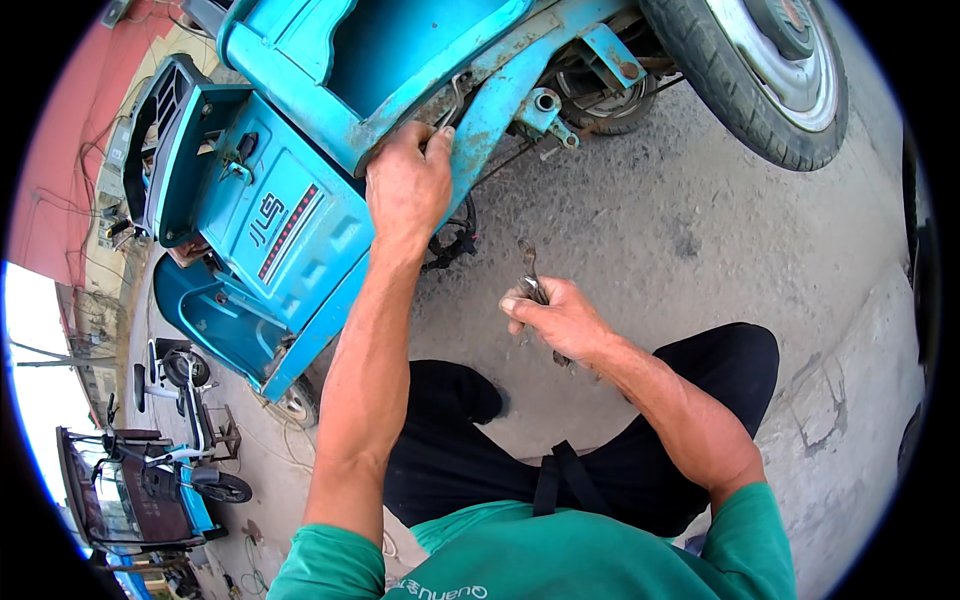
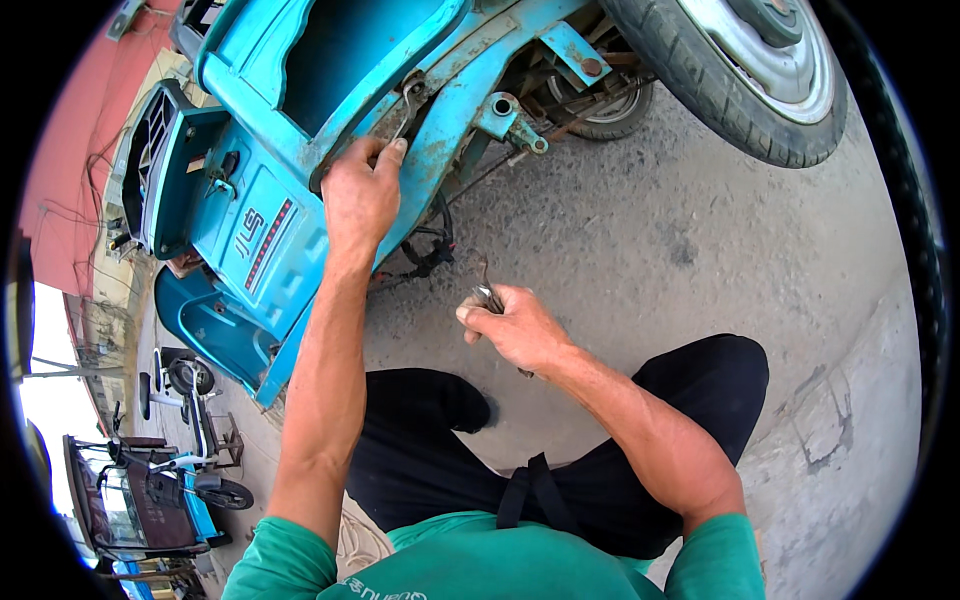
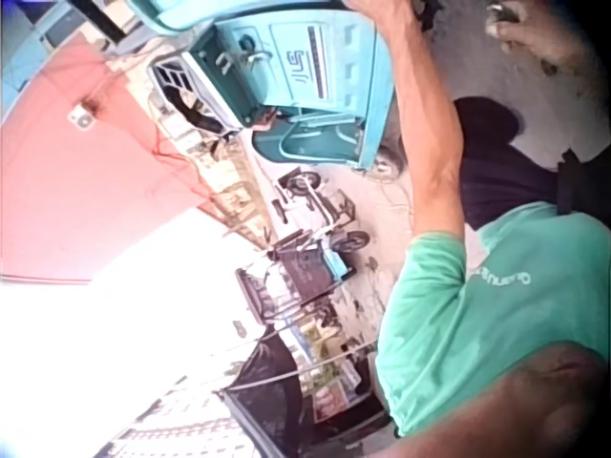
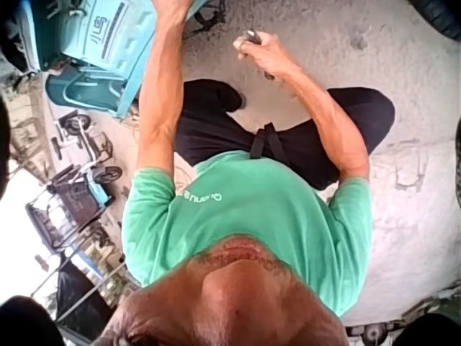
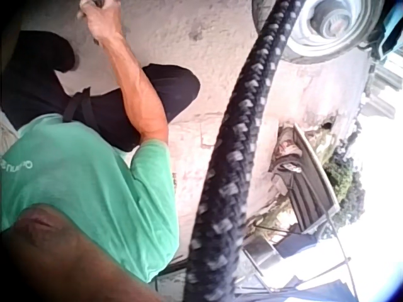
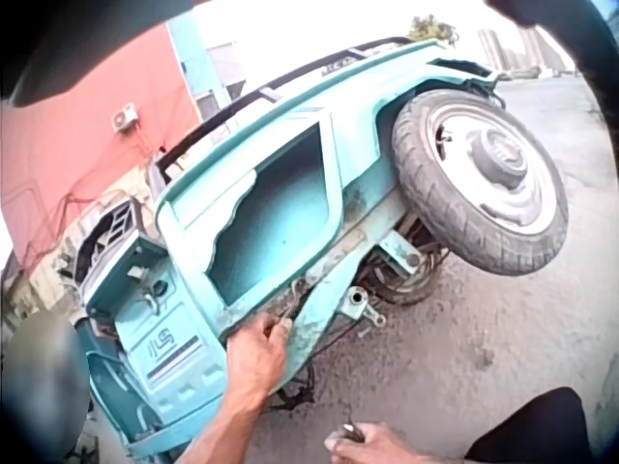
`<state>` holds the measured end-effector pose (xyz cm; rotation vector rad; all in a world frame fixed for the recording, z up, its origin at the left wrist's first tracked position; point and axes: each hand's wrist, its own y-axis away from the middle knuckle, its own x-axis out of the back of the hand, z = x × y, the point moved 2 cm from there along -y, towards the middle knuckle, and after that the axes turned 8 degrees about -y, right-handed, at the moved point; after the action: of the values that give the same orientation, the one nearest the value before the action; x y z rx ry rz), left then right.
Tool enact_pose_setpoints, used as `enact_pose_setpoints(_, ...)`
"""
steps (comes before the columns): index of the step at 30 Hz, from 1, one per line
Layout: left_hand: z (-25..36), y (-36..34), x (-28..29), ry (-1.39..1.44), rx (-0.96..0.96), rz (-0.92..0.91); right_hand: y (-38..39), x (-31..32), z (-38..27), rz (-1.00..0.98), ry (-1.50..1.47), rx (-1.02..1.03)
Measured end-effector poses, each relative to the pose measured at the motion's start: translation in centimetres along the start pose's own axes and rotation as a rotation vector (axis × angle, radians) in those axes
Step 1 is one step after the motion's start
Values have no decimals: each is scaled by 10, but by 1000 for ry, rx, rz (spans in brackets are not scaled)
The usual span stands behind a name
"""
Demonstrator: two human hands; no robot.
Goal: The person retrieves a wrench from a cluttered workshop and walks outside to a blue three-wheeled vehicle. They use the wrench to tighten bolts on the vehicle's rear frame and suspension area, switching between different wrench sizes to secure the components.
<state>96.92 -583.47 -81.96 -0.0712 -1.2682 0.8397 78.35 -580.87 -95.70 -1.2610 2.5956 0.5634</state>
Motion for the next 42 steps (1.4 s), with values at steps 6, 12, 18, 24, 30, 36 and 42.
enact_pose_setpoints(6, 4, 2, -2, -102, 27, 35, -44, 10, -85, 107, -38, 228)
enact_pose_setpoints(12, 0, -1, -7, -74, -10, 62, -103, 6, -142, 266, 114, 520)
enact_pose_setpoints(18, 0, -2, 0, -56, -6, 26, -135, -3, -152, 370, 77, 604)
enact_pose_setpoints(24, -17, 27, 35, -178, 2, -217, -135, -6, -149, 388, -105, 595)
enact_pose_setpoints(30, -57, 55, 45, 252, 221, -208, -140, -12, -148, 351, -238, 564)
enact_pose_setpoints(36, -33, 62, 60, 420, 347, -299, -133, -7, -155, 307, -199, 557)
enact_pose_setpoints(42, -45, 65, 50, 973, 409, -306, -135, -10, -153, 323, -198, 566)
